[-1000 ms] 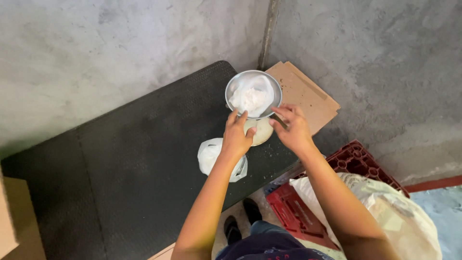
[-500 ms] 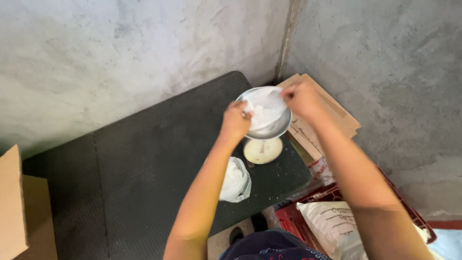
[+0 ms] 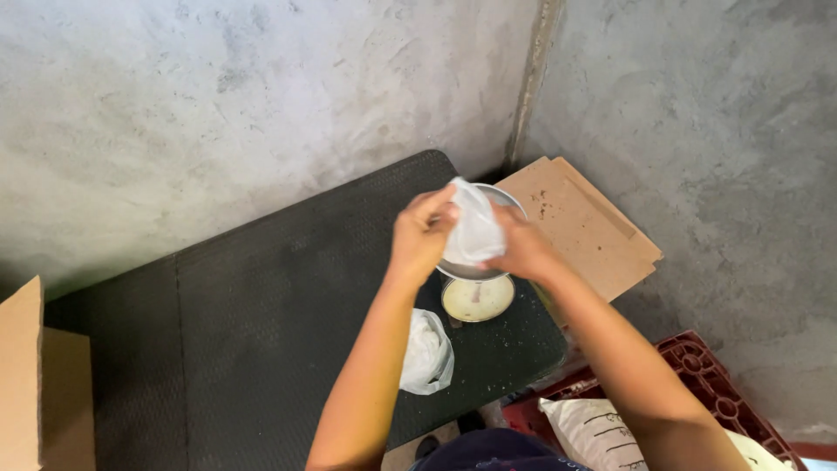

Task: Weighing powder on a mechanical scale and portioning it into small plastic bags.

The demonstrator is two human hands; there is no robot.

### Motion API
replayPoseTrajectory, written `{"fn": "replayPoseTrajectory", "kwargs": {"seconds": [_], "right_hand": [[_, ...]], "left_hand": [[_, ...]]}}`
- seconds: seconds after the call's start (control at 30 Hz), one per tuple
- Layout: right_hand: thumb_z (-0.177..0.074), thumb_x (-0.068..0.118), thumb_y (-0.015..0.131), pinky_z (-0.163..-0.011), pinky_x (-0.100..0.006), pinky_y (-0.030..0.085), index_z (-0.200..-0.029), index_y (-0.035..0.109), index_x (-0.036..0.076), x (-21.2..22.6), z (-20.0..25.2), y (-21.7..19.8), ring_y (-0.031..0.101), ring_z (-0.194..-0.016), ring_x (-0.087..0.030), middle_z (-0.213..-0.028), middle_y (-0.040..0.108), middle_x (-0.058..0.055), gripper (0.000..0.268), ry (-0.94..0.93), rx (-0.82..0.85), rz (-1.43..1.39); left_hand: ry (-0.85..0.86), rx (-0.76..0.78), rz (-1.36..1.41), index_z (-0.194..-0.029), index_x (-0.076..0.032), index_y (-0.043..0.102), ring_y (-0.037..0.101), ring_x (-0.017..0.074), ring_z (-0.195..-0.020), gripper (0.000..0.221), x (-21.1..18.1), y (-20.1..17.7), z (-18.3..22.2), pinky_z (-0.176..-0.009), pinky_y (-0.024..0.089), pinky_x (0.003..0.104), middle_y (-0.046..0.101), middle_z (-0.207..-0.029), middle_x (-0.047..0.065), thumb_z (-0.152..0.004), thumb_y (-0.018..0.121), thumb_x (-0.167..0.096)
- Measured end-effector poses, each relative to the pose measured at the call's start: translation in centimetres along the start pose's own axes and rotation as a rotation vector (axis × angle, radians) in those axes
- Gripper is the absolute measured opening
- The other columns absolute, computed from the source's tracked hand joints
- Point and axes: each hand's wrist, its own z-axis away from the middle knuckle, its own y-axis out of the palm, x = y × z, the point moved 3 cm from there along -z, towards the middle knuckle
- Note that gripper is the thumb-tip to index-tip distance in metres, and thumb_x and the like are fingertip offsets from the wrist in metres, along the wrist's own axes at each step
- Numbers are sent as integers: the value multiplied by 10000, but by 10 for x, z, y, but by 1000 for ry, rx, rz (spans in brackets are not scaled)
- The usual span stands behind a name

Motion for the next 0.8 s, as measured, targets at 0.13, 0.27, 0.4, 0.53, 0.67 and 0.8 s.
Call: {"fn": "replayPoseTrajectory", "kwargs": {"seconds": [0.13, 0.27, 0.4, 0.53, 0.67, 0.8], "right_hand": [[-847, -17, 778, -719, -327, 553, -1244, 768, 141, -17, -45, 1, 651, -808, -157, -942, 762, -58, 427, 412, 183, -445], [-930, -18, 748, -765, -281, 594, -1090, 792, 120, 15, -89, -102, 681, -860, -120, -1014, 694, -26, 216, 282, -122, -546], [-852, 44, 840, -856, -299, 653, -1308, 729, 118, -1, -58, -111, 701, -947, -134, -1144, 715, -75, 475, 557, -100, -637], [-584, 128, 925, -828, -313, 576, -1581, 309, 212, -42, -18, -11, 565, -1114, -155, -1478, 450, -53, 1175, 344, 171, -702], [-931, 165, 895, -892, -324, 553, -1406, 485, 63, -132, 12, 121, 595, -1042, -168, -1234, 539, -107, 636, 370, 35, -1419], [-864, 189, 844, -794, -301, 595, -1063, 817, 80, -60, -66, 32, 748, -865, -154, -999, 816, -104, 228, 436, 147, -471]], "left_hand": [[0, 47, 97, -1325, -67, 672, 693, 133, -1085, 394, -15, 11, -4, -911, 568, 274, 682, -1222, 71, -940, 688, 17], [-34, -14, 1, -1351, -67, 677, 688, 132, -1072, 411, -15, -3, -11, -954, 557, 253, 687, -1220, 68, -946, 681, 5], [-43, -70, 136, -1353, -51, 660, 689, 143, -1076, 394, 1, -13, -12, -945, 551, 260, 670, -1193, 84, -965, 696, 9], [55, -76, 21, -1340, -42, 688, 710, 157, -1044, 391, -7, 2, -13, -932, 568, 269, 698, -1184, 92, -953, 703, 15], [70, 155, 24, -1350, -28, 672, 719, 179, -1120, 416, -6, 35, -10, -973, 606, 303, 681, -1245, 114, -938, 732, -37], [184, -94, -165, -1573, -33, 353, 613, 289, -1254, 945, -37, 15, -16, -1018, 569, 387, 497, -1468, 190, -789, 854, -196]]}}
